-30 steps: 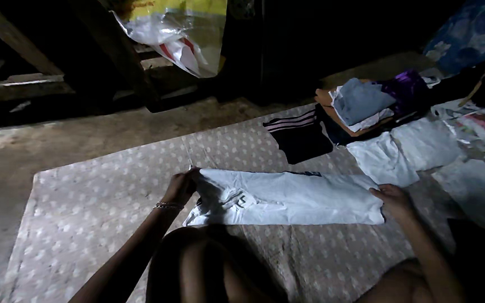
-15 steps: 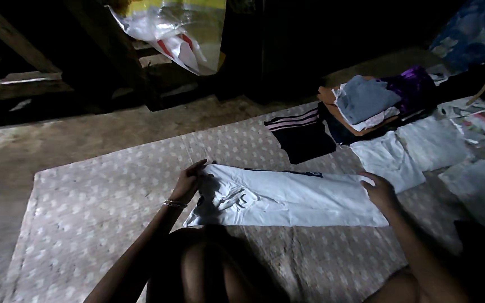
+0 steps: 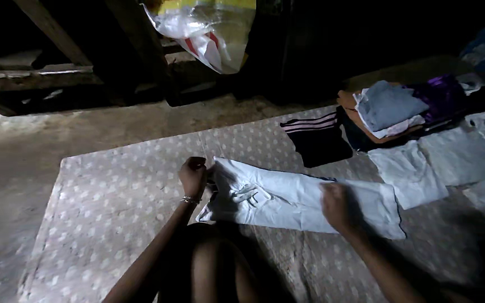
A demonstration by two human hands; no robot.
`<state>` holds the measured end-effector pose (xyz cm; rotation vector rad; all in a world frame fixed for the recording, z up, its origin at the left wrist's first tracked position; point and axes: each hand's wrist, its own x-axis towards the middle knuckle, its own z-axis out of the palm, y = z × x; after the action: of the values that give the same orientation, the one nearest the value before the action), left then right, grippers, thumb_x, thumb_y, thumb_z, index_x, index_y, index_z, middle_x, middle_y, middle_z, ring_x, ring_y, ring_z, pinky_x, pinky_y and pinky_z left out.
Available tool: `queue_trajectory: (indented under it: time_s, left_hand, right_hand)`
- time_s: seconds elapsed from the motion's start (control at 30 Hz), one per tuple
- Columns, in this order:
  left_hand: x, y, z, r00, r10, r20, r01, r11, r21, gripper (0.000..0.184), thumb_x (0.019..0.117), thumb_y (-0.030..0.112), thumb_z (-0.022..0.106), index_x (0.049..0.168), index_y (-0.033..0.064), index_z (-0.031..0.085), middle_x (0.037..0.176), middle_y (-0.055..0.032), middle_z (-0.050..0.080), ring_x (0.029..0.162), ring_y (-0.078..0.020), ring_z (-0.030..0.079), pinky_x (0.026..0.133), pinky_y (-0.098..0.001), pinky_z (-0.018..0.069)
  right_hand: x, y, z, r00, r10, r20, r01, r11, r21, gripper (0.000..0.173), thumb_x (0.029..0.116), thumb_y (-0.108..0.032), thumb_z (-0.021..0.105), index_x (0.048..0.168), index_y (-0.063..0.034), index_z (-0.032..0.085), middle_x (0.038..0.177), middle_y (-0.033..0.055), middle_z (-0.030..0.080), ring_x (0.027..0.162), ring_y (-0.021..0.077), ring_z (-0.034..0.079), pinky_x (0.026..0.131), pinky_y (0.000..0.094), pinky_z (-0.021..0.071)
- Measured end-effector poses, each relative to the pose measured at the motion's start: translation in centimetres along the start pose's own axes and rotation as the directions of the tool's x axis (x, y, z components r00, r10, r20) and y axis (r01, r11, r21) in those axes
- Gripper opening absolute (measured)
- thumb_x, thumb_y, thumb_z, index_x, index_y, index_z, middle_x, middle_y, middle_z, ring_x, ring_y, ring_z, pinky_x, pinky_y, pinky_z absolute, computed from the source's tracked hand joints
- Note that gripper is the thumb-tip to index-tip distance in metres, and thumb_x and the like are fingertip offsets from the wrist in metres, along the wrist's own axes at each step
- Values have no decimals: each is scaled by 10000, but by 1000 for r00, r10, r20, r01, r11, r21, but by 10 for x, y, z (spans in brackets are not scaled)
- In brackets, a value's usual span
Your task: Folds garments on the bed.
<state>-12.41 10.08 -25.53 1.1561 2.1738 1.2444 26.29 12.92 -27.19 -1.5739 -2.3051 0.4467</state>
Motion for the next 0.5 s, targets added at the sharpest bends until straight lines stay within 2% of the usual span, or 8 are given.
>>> queue_trajectory:
  time_s: [0.07, 0.1, 0.13, 0.2, 0.27, 0.33, 0.43, 0.5]
  left_hand:
    - [-7, 11, 7, 963, 193, 191, -222, 965, 143, 196, 964, -57, 572, 1139, -103, 648, 1151, -265, 670, 995, -349, 681, 891, -496, 552]
    - [-6, 13, 13, 906, 242, 348, -320, 929, 186, 230, 968, -43, 582, 1182, -72, 662, 1224, -250, 662, 1083, -361, 672, 959, -515, 537]
    - [-3, 11, 20, 831, 248, 498, -404, 885, 233, 321, 974, -2, 602, 1291, -36, 641, 1348, -231, 622, 1222, -373, 624, 1052, -541, 482]
    - [9, -5, 33, 711, 146, 688, -494, 799, 342, 571, 1015, 131, 603, 1541, 9, 416, 1617, -184, 372, 1490, -350, 364, 1209, -544, 278]
    - [15, -12, 39, 738, 18, 675, -453, 755, 475, 686, 1035, 230, 592, 1621, 80, 269, 1697, -116, 213, 1560, -313, 213, 1214, -606, 191]
    - [10, 2, 44, 785, -92, 613, -383, 706, 596, 736, 1051, 308, 556, 1639, 79, 179, 1716, -133, 109, 1580, -331, 110, 1209, -650, 122]
    - [-22, 49, 66, 757, -69, 650, -440, 681, 585, 740, 1052, 268, 519, 1611, -41, 146, 1688, -269, 32, 1575, -410, 14, 1214, -672, 13]
    - [-38, 64, 86, 647, 5, 762, -550, 695, 463, 651, 1103, 316, 392, 1634, 32, 146, 1710, -186, 65, 1586, -355, 35, 1223, -657, 44]
  right_hand:
    - [8, -31, 36, 957, -287, -36, 289, 955, 69, 327, 980, -7, 534, 1263, 10, 697, 1196, 265, 676, 1103, 404, 676, 979, 493, 539]
    - [18, -40, 48, 939, -343, -17, 343, 937, 64, 341, 988, -35, 532, 1292, -23, 687, 1225, 249, 670, 1126, 407, 664, 981, 523, 529]
    - [28, -47, 54, 943, -326, 59, 324, 945, 48, 374, 1027, -95, 502, 1375, -59, 636, 1325, 241, 632, 1219, 419, 616, 1032, 562, 477]
    - [51, -51, 56, 964, -147, 223, 153, 988, -7, 460, 1092, -262, 418, 1539, -171, 478, 1533, 188, 486, 1403, 425, 449, 1136, 615, 327]
    - [67, -43, 57, 978, 40, 207, -32, 999, -41, 487, 1090, -374, 408, 1562, -257, 448, 1579, 153, 432, 1442, 430, 380, 1144, 631, 291]
    - [72, -47, 49, 971, 163, 173, -156, 986, -52, 518, 1081, -366, 439, 1570, -194, 428, 1606, 175, 377, 1451, 439, 353, 1129, 633, 297]
    - [60, -67, 39, 967, 35, 251, -20, 998, -63, 554, 1095, -292, 423, 1614, -127, 321, 1686, 139, 244, 1549, 374, 227, 1209, 646, 168]
    - [54, -61, 50, 950, -96, 296, 114, 993, -42, 535, 1109, -291, 370, 1625, -165, 305, 1702, 67, 226, 1580, 309, 153, 1226, 665, 55]
